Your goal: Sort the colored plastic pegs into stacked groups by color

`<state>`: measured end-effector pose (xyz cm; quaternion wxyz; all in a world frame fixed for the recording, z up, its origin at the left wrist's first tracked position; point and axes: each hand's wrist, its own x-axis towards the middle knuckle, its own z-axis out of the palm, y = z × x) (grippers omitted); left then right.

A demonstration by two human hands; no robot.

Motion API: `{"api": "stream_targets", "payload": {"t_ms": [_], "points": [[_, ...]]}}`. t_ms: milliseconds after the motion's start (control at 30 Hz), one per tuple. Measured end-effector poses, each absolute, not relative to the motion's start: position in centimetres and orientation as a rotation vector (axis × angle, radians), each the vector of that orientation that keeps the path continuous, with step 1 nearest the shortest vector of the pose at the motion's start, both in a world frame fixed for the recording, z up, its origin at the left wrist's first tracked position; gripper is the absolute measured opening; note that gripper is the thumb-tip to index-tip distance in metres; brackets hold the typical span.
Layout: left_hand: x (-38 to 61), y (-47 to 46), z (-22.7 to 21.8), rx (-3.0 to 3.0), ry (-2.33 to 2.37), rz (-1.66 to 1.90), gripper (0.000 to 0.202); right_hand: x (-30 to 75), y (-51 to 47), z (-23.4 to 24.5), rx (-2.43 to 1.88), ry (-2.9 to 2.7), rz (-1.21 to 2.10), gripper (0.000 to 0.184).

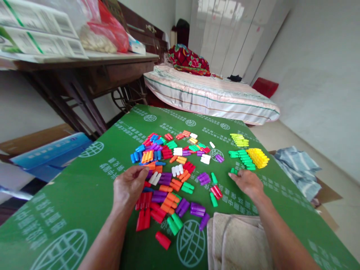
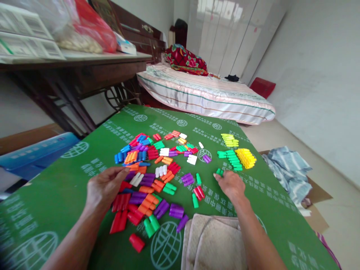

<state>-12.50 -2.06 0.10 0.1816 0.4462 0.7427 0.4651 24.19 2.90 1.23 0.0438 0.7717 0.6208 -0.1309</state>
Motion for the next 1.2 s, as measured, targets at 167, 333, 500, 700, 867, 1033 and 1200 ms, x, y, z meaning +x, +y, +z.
{"api": "stream_targets", "payload": {"t_ms": [167, 333, 500, 700, 867, 1033, 1200], "points": [[-12.5, -2.1, 0.3, 1.272, 2.103, 1.297, 0.029, 24.8, 2.8, 0.4, 2.307, 2.014, -0.451, 0.030], [-12.5, -2.1, 0.4, 1.258, 2.086, 1.297, 0.029, 25.0, 2.9, -0.3, 2.328, 2.050, -0.451, 0.023], [-12.6, -2.1, 0.1, 1.256, 2.071, 1.311, 0.033, 24.0, 3.2, -0.8, 2.379, 2.012, -0.397, 0.027], [-12.6, -2.2, 0.0, 1.252, 2.059, 1.300, 0.037, 23.2, 3.6, -0.7, 2.427, 1.949, -0.352, 0.032], [-12.5, -2.2, 0.3, 1.248, 2.075, 1.296, 0.036, 22.6, 4.0, -0.5, 2.463, 1.930, -0.315, 0.034], [-12.7, -2.2, 0.4, 1.259, 2.093, 1.281, 0.033, 22.6, 4.7, -0.4, 2.500, 1.892, -0.309, 0.034], [-12.7, -2.1, 0.6, 1.254, 2.109, 1.252, 0.033, 23.3, 5.6, -0.6, 2.527, 1.868, -0.292, 0.032]]}}
